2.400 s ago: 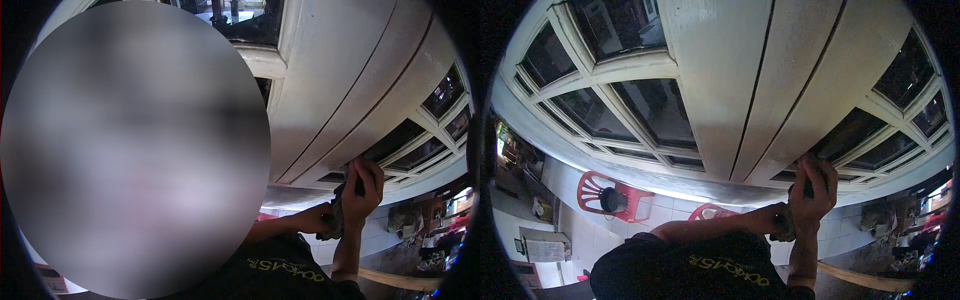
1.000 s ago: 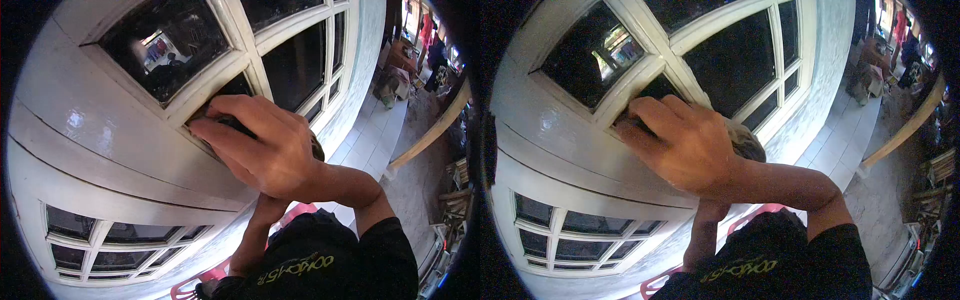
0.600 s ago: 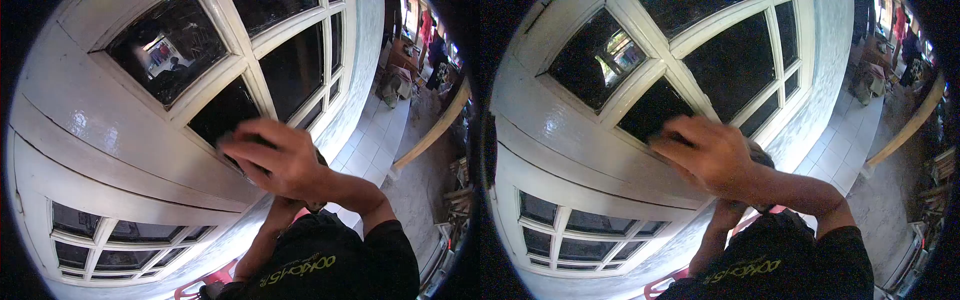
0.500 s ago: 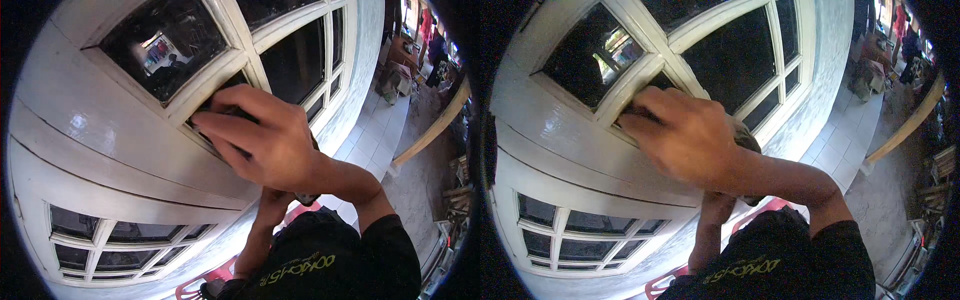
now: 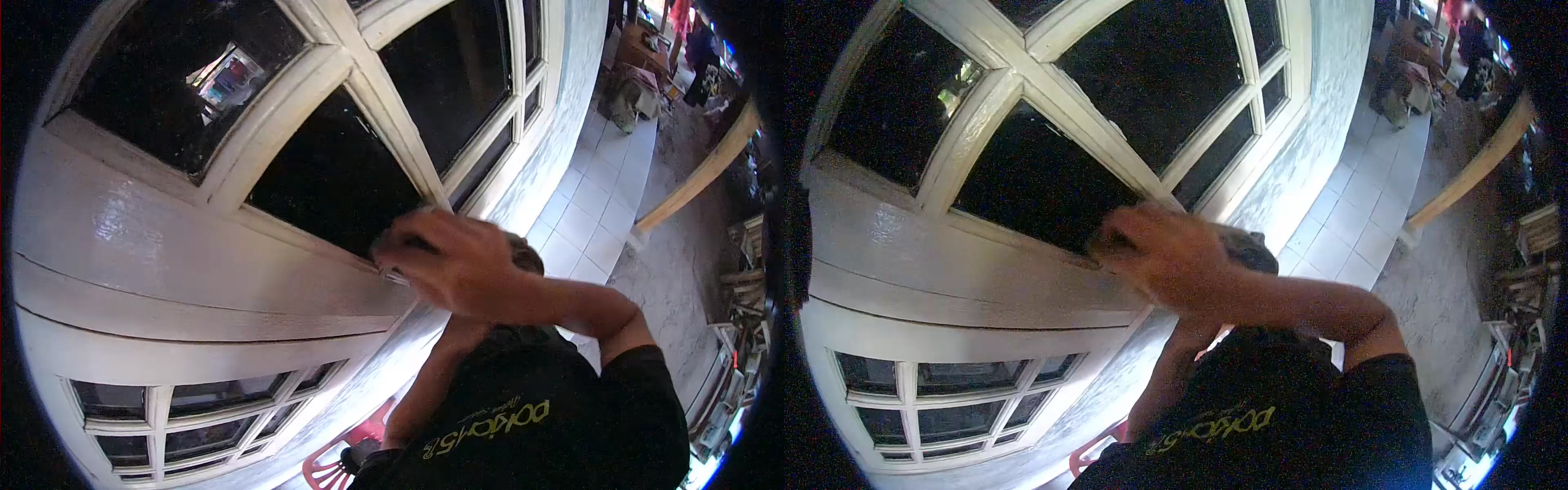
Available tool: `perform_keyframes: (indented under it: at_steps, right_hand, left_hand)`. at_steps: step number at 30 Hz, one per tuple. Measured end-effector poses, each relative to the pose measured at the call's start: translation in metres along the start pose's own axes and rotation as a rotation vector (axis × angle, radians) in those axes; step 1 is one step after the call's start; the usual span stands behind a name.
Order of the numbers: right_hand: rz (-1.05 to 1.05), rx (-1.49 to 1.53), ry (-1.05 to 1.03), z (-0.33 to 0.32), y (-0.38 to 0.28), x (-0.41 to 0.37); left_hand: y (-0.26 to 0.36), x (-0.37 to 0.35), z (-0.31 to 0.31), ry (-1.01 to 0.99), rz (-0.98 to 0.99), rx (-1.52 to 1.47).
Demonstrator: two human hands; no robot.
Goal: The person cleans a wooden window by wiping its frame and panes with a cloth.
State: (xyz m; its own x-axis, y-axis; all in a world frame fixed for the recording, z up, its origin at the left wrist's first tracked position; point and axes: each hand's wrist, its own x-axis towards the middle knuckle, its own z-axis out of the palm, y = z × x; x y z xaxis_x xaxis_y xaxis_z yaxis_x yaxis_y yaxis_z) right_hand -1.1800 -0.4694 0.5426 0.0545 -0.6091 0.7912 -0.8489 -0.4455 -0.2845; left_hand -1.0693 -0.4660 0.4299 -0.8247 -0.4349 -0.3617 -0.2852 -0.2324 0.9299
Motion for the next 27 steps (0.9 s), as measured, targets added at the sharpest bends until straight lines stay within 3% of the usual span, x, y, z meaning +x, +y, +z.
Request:
perform_keyframes:
  at_steps: [2,4,7,11,13,15,17,19,23,25,27]
  right_hand:
    - [0.100,-0.034,-0.015,-0.017,0.012,0.003]
    - [0.159,-0.080,-0.019,-0.022,0.016,0.004]
    - [0.159,-0.166,0.012,-0.017,0.008,0.007]
    - [0.218,-0.119,-0.048,-0.007,-0.013,0.005]
    - [0.154,-0.099,-0.064,0.002,-0.019,-0.003]
    - [0.136,-0.069,-0.065,0.002,-0.024,-0.003]
    - [0.149,-0.040,-0.094,-0.001,-0.015,-0.002]
    - [0.216,-0.039,0.003,-0.013,0.002,-0.005]
    - [0.266,0.201,0.201,-0.029,0.038,-0.030]
    - [0.637,0.529,0.275,-0.034,0.048,-0.053]
    - [1.002,0.932,0.531,-0.031,0.072,-0.080]
  left_hand:
    - [0.034,0.003,0.003,-0.103,-0.063,0.329]
    - [0.025,0.015,0.011,-0.097,0.128,0.288]
    - [0.020,0.012,0.013,-0.080,0.223,0.367]
    - [0.002,-0.010,0.004,0.023,0.119,0.212]
    - [-0.070,0.007,-0.010,-0.009,0.066,-0.007]
    - [-0.101,0.010,-0.011,0.023,-0.002,-0.086]
    - [-0.024,-0.005,0.000,0.053,0.037,-0.132]
    - [-0.022,0.010,0.002,0.013,0.061,0.089]
    - [0.010,0.015,0.030,0.025,0.045,0.002]
    - [-0.016,0.018,0.026,-0.015,-0.004,-0.146]
    - [-0.028,0.012,0.021,0.040,-0.053,-0.089]
